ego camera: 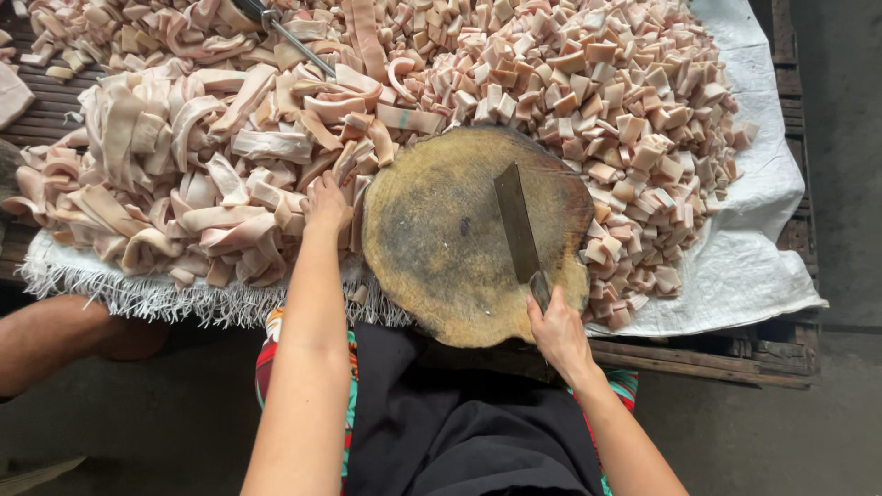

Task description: The person cuts long strips of meat into smaller bite-sized cubes on a wooden chopping block using a large knife.

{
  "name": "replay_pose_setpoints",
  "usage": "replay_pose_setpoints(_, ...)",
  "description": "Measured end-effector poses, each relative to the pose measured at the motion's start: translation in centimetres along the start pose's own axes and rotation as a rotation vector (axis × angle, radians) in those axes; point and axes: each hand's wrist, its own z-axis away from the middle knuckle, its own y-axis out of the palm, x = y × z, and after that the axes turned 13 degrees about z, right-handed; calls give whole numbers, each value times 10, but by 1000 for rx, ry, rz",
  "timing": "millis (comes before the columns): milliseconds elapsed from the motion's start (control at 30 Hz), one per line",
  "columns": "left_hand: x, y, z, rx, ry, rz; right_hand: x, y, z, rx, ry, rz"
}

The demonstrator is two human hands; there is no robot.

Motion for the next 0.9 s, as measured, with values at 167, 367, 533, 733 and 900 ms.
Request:
replay_pose_setpoints(167,8,3,-9,5,5,45,6,-3,-1,28,34,24)
replay_pose_setpoints(367,-4,-15,9,-30,-10,134,17,-1,-8,5,35,62)
replay_pose_setpoints(533,-15,-40,16,21,-44,142,17,-4,-7,19,37,30)
replay_pose_setpoints(733,-50,-122,44,119,13,492,16,0,-6,-16,13,43)
replay_pose_setpoints(900,-126,-141,99,242,-82,487,10,1,-7,1,14,3)
